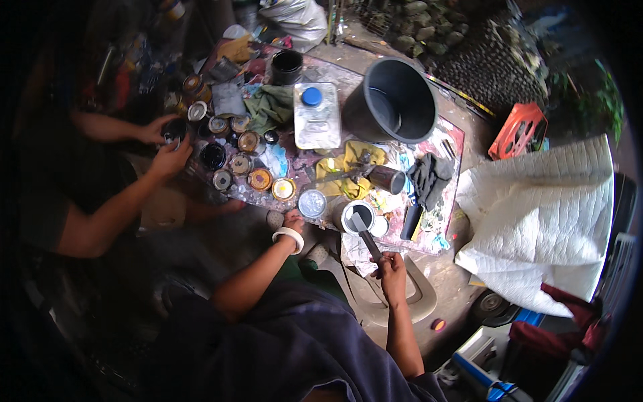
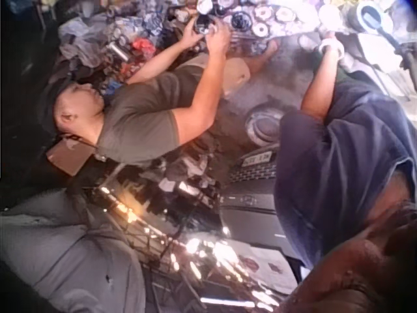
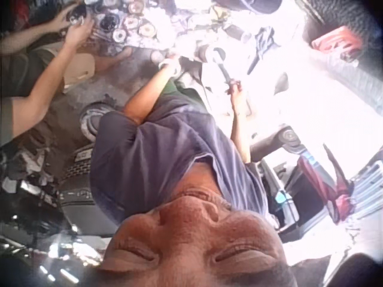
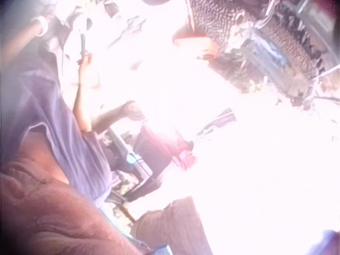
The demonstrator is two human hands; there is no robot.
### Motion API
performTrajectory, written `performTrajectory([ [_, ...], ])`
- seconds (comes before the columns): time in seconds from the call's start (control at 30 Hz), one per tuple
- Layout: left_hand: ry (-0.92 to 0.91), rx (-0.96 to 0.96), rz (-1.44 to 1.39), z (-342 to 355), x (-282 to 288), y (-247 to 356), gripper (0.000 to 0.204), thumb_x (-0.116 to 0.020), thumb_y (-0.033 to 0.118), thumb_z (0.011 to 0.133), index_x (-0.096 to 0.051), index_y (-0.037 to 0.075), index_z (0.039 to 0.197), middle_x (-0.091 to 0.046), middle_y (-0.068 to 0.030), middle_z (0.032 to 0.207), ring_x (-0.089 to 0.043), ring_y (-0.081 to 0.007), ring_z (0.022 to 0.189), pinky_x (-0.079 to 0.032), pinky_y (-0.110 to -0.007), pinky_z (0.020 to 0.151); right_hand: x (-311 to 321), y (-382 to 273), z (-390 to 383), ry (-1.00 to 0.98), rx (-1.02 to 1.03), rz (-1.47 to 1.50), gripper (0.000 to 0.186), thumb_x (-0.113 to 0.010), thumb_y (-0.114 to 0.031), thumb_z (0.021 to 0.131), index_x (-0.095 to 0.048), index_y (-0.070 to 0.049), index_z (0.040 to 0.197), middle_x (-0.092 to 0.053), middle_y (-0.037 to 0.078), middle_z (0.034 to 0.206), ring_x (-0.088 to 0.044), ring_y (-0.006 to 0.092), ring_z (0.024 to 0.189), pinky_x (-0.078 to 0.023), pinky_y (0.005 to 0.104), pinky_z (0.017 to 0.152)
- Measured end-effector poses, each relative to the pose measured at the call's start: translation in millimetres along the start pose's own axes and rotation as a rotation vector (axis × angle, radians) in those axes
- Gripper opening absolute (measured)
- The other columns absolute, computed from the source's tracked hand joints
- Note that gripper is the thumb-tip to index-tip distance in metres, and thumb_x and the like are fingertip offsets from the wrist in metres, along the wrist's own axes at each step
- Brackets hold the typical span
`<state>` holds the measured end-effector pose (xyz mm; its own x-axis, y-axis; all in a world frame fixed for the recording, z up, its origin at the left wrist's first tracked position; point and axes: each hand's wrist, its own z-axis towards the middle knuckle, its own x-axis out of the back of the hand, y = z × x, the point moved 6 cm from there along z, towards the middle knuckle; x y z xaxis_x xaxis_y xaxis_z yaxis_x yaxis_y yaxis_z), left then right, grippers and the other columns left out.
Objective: The person stands at a cluttered workbench and handles various paint cans and containers. They open a can, pour liquid into a metal cup, and use a spray gun to mix or clean the contents. Another person is present at the table, also handling materials.
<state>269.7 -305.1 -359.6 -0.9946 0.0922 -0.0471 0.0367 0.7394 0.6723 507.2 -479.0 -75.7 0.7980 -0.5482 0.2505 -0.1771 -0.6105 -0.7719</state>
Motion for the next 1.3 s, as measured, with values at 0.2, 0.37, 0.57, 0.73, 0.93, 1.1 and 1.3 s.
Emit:
performTrajectory([
  [0.2, -0.005, -0.052, 0.127, 2, 1, 24, 0.065, -0.057, 0.001, 0.087, -0.039, 0.01, 0.149, -0.055, 0.0011, 0.076, -0.048, -0.009, 0.062, -0.041, -0.025, 0.054, -1, 15, 4, -0.118, 0.025, 0.139, 0.044, -0.051, -0.007, 0.095, -0.046, 0.008, 0.137, -0.073, 0.015, 0.099, -0.06, 0.012, 0.063, -0.049, 0.0245, 0.061],
  [0.37, -0.024, -0.08, 0.33, 31, 6, 3, 0.062, -0.053, 0.007, 0.089, -0.042, 0.007, 0.15, -0.062, -0.015, 0.129, -0.061, -0.0251, 0.102, -0.048, -0.036, 0.09, -4, 30, 4, -0.248, -0.092, 0.336, 0.054, -0.053, -0.003, 0.092, -0.04, 0.009, 0.143, -0.072, 0.012, 0.096, -0.06, 0.01, 0.064, -0.05, 0.0238, 0.061],
  [0.57, 0.021, -0.036, 0.041, 2, -6, 23, 0.063, -0.05, -0.001, 0.089, -0.041, 0.012, 0.15, -0.053, -0.0015, 0.075, -0.049, -0.0108, 0.061, -0.04, -0.026, 0.051, -18, 17, 6, -0.312, -0.08, 0.383, 0.056, -0.055, -0.002, 0.092, -0.039, 0.008, 0.145, -0.072, 0.011, 0.097, -0.061, 0.0094, 0.068, -0.049, 0.0223, 0.063],
  [0.73, 0.001, 0.074, -0.145, -5, -16, 40, 0.053, -0.053, -0.001, 0.08, -0.054, 0.007, 0.133, -0.055, -0.0017, 0.085, -0.049, -0.0125, 0.067, -0.043, -0.027, 0.061, -19, 29, 8, -0.323, -0.097, 0.377, 0.055, -0.057, -0.004, 0.093, -0.041, 0.006, 0.145, -0.072, 0.008, 0.098, -0.061, 0.009, 0.069, -0.049, 0.0216, 0.062],
  [0.93, 0.022, 0.123, -0.342, 4, -12, 42, 0.019, -0.054, 0.002, 0.084, -0.062, 0.011, 0.098, -0.049, 0.0038, 0.072, -0.046, -0.0098, 0.063, -0.037, -0.024, 0.054, -27, 28, 4, -0.343, -0.152, 0.455, 0.052, -0.054, -0.002, 0.093, -0.042, 0.006, 0.143, -0.072, 0.011, 0.101, -0.062, 0.01, 0.07, -0.05, 0.0218, 0.062],
  [1.1, -0.033, 0.114, -0.342, -6, -21, 52, 0.007, -0.06, 0.008, 0.086, -0.059, 0.015, 0.086, -0.046, 0.0044, 0.071, -0.044, -0.0095, 0.063, -0.037, -0.025, 0.056, -30, 35, 2, -0.354, -0.2, 0.438, 0.048, -0.055, -0.002, 0.092, -0.046, 0.004, 0.14, -0.071, 0.012, 0.1, -0.064, 0.0123, 0.072, -0.054, 0.0239, 0.062],
  [1.3, -0.055, 0.135, -0.191, -15, -31, 68, 0.025, -0.072, 0.013, 0.083, -0.065, 0.008, 0.107, -0.063, 0.0001, 0.085, -0.057, -0.0134, 0.076, -0.046, -0.028, 0.066, -26, 40, -3, -0.25, -0.272, 0.445, 0.031, -0.048, 0.001, 0.089, -0.047, 0.0, 0.12, -0.07, 0.015, 0.096, -0.065, 0.0162, 0.068, -0.054, 0.0291, 0.053],
])
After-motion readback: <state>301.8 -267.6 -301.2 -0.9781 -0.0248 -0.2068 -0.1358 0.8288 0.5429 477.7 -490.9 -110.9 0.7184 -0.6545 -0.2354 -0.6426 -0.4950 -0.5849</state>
